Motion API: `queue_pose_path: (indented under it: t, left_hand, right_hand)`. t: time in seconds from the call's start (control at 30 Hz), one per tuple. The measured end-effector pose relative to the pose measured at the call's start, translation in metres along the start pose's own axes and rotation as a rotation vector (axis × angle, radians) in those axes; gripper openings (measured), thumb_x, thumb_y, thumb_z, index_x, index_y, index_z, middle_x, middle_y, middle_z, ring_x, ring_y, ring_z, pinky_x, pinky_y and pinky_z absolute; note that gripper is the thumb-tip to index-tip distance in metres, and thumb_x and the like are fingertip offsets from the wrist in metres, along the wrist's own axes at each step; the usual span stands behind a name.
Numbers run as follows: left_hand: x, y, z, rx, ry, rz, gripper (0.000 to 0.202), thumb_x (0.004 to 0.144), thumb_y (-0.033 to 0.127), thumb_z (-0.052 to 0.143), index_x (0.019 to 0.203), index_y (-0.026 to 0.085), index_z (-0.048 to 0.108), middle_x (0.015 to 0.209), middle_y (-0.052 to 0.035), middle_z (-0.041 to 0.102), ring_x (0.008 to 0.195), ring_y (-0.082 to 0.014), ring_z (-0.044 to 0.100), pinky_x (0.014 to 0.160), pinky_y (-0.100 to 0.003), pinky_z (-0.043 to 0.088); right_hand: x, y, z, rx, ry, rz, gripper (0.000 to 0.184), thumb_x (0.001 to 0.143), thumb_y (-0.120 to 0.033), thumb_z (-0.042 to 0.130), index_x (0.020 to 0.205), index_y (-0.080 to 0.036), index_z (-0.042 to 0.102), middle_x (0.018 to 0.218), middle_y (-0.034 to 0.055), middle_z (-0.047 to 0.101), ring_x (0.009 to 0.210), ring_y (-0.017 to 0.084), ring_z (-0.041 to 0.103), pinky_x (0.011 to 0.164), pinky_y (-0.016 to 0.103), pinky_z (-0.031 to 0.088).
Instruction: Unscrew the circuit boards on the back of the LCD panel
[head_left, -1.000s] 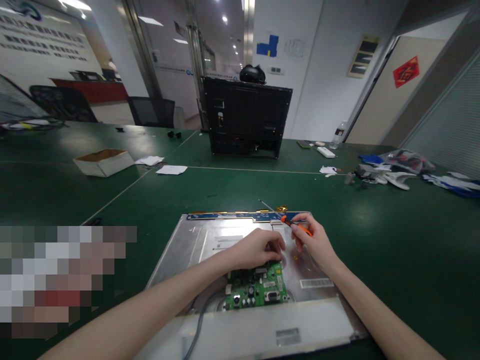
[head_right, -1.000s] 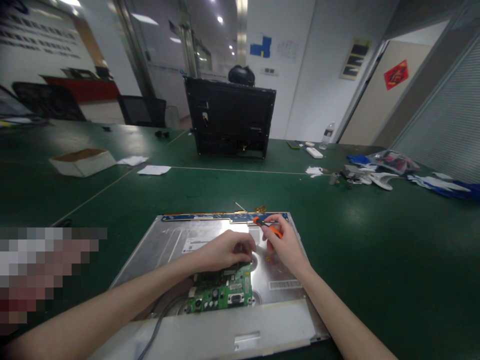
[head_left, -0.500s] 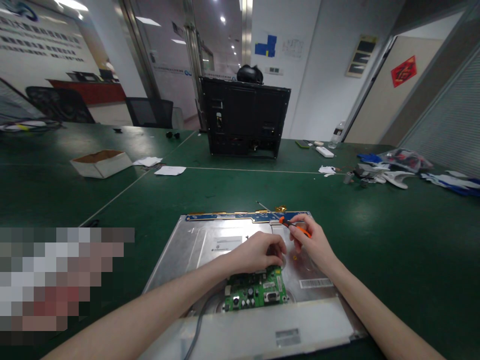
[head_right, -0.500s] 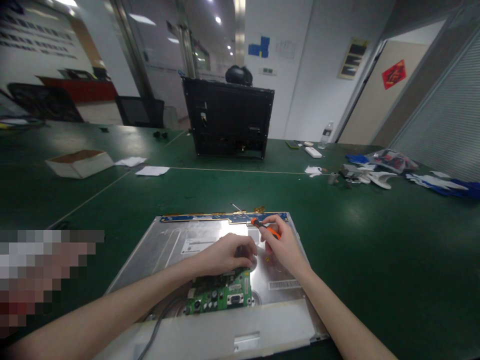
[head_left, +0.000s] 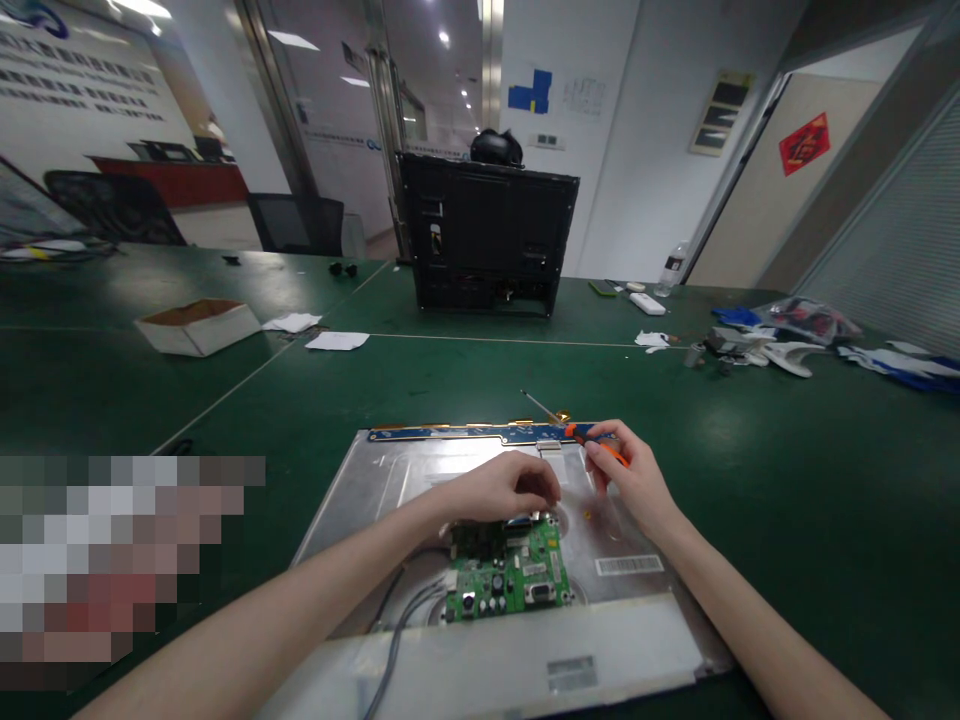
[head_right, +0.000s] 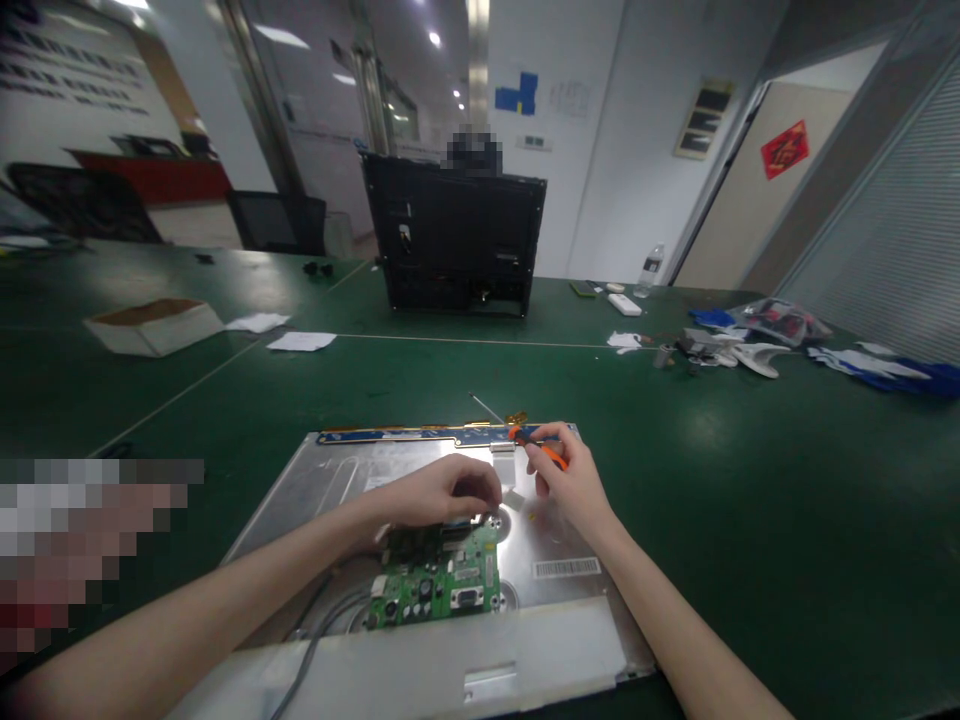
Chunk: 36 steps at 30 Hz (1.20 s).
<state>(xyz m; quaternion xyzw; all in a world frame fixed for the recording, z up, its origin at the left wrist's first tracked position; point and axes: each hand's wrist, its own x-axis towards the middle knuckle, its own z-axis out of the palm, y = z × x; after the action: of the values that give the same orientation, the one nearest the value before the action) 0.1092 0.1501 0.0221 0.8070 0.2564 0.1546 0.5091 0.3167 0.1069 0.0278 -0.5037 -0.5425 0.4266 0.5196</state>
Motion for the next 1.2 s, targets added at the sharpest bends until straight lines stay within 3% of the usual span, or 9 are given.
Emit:
queue_pose_path:
  t: [0.33, 0.6, 0.9, 1.2]
  left_hand:
    - [-0.005, 0.018, -0.012, 0.411, 0.019, -0.017, 0.009, 0.078, 0.013, 0.066, 0.082, 0.016, 0.074, 0.075, -0.001, 0.069, 0.067, -0.014, 0.06, 0.062, -0.023, 0.042]
    - [-0.007, 0.026, -0.004, 0.75, -0.002, 0.013, 0.002, 0.075, 0.019, 0.072, 0.076, 0.017, 0.074, 0.077, -0.0033, 0.069, 0.07, -0.0179, 0.061, 0.064, -0.026, 0.041]
    - [-0.007, 0.025, 0.003, 0.755, 0.019, -0.038, 0.008, 0.073, 0.01, 0.067, 0.074, 0.016, 0.073, 0.075, -0.0049, 0.07, 0.068, -0.0187, 0.061, 0.062, -0.026, 0.04]
    - [-0.003, 0.022, -0.021, 0.556, 0.048, -0.08, 0.012, 0.082, 0.016, 0.06, 0.083, 0.016, 0.072, 0.072, -0.0014, 0.069, 0.064, -0.0152, 0.06, 0.061, -0.023, 0.041]
  right_hand:
    - [0.0, -0.002, -0.002, 0.012, 0.005, -0.017, 0.039, 0.076, -0.054, 0.07, 0.09, -0.021, 0.053, 0.057, -0.0068, 0.058, 0.039, 0.009, 0.048, 0.04, 0.022, 0.035]
    - [0.0, -0.002, -0.001, 0.006, 0.005, -0.022, 0.038, 0.075, -0.053, 0.069, 0.088, -0.022, 0.053, 0.055, -0.0075, 0.056, 0.038, 0.01, 0.047, 0.039, 0.022, 0.035]
    - [0.0, -0.002, -0.001, -0.001, 0.003, -0.018, 0.037, 0.075, -0.052, 0.069, 0.088, -0.022, 0.053, 0.055, -0.0073, 0.056, 0.038, 0.009, 0.047, 0.039, 0.022, 0.034]
    - [0.0, -0.005, -0.001, -0.01, 0.002, -0.024, 0.039, 0.075, -0.055, 0.069, 0.089, -0.022, 0.053, 0.056, -0.0064, 0.058, 0.038, 0.01, 0.047, 0.039, 0.022, 0.035]
